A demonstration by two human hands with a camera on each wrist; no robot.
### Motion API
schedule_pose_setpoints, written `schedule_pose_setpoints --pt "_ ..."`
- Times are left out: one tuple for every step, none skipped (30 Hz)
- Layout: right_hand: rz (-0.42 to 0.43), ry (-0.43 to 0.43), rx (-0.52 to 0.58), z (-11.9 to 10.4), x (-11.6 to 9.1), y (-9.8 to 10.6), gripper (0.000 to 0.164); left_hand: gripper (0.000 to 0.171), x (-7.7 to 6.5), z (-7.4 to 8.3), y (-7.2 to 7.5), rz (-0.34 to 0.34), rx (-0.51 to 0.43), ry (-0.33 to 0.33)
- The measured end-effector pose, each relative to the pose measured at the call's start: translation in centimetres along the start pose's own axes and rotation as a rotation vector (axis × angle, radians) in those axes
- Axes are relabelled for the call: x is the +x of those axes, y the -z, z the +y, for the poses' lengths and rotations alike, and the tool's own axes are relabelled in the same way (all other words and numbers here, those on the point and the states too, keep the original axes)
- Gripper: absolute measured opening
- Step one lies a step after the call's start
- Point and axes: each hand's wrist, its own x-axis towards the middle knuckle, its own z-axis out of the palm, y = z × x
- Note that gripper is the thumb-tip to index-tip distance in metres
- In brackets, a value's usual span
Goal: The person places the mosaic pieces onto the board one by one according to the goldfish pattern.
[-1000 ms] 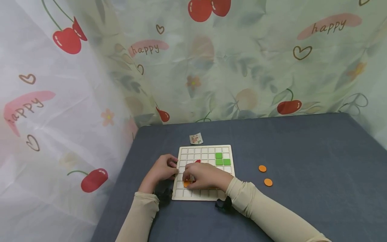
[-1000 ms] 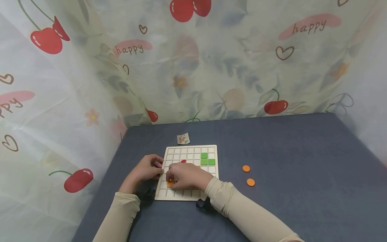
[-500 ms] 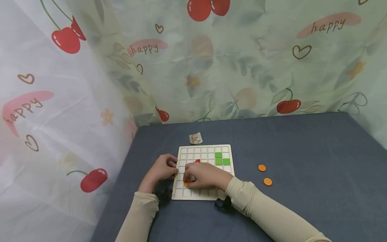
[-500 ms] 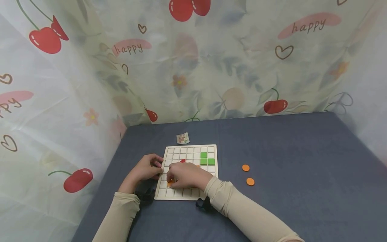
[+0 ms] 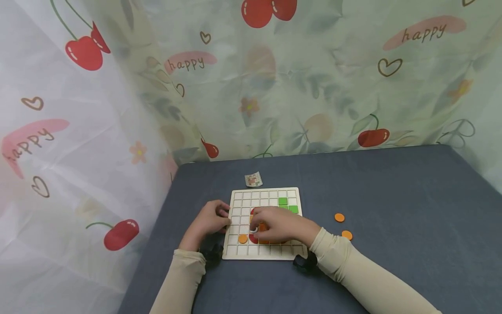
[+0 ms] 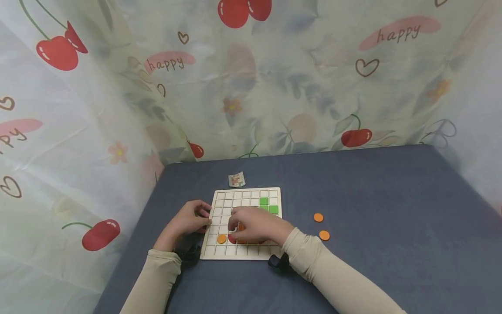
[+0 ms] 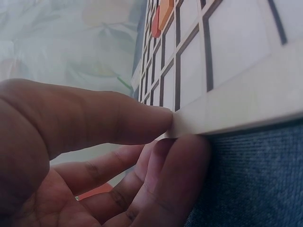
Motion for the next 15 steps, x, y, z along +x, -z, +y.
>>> schedule_pose_setpoints --pt "0.005 -0.008 0.003 0.4 -0.6 0.3 0.017 0.035 0.1 0.0 -0.1 0.002 0.001 0.002" --pt "0.012 -0.018 0.004 0.7 -1.2 0.6 0.017 0.035 0.1 0.0 -0.1 0.002 0.003 0.000" --pt "0.020 -0.028 0.011 1.0 -1.8 0.9 0.017 0.036 0.1 0.0 -0.1 0.004 0.005 -0.004" --pt "0.026 -0.038 0.019 1.4 -2.5 1.3 0.018 0.036 0.1 -0.1 -0.1 0.005 0.007 -0.007" --pt "0.035 -0.048 0.027 1.7 -3.1 1.6 0.017 0.036 0.2 -0.1 0.0 0.005 0.008 -0.009" --pt "0.044 -0.059 0.032 2.0 -3.8 2.0 0.017 0.036 0.1 -0.1 0.0 0.005 0.007 -0.010" --pt "0.054 -0.066 0.040 2.4 -4.5 2.3 0.016 0.036 0.1 -0.1 0.0 0.005 0.006 -0.010" --pt "0.063 -0.073 0.050 2.7 -5.2 2.7 0.016 0.037 0.1 -0.1 0.0 0.004 0.004 -0.010" --pt "0.072 -0.077 0.056 3.0 -5.9 3.0 0.015 0.037 0.1 0.0 0.0 0.005 0.003 -0.009" --pt "0.081 -0.085 0.054 3.3 -6.6 3.2 0.015 0.037 0.0 0.0 0.0 0.004 0.002 -0.008" --pt "0.090 -0.095 0.054 3.6 -7.2 3.4 0.015 0.037 0.0 0.0 0.0 0.003 0.001 -0.007" --pt "0.098 -0.105 0.052 3.9 -7.9 3.6 0.015 0.037 0.0 0.1 -0.1 0.003 0.000 -0.005" --pt "0.104 -0.115 0.051 4.3 -8.5 3.8 0.015 0.037 0.0 0.1 -0.1 0.004 0.000 -0.005" --pt "0.111 -0.128 0.050 4.5 -9.2 3.9 0.016 0.037 -0.1 0.1 -0.1 0.005 0.000 -0.004" --pt "0.120 -0.138 0.049 4.8 -9.9 4.1 0.016 0.037 -0.1 0.1 -0.1 0.005 0.001 -0.003"
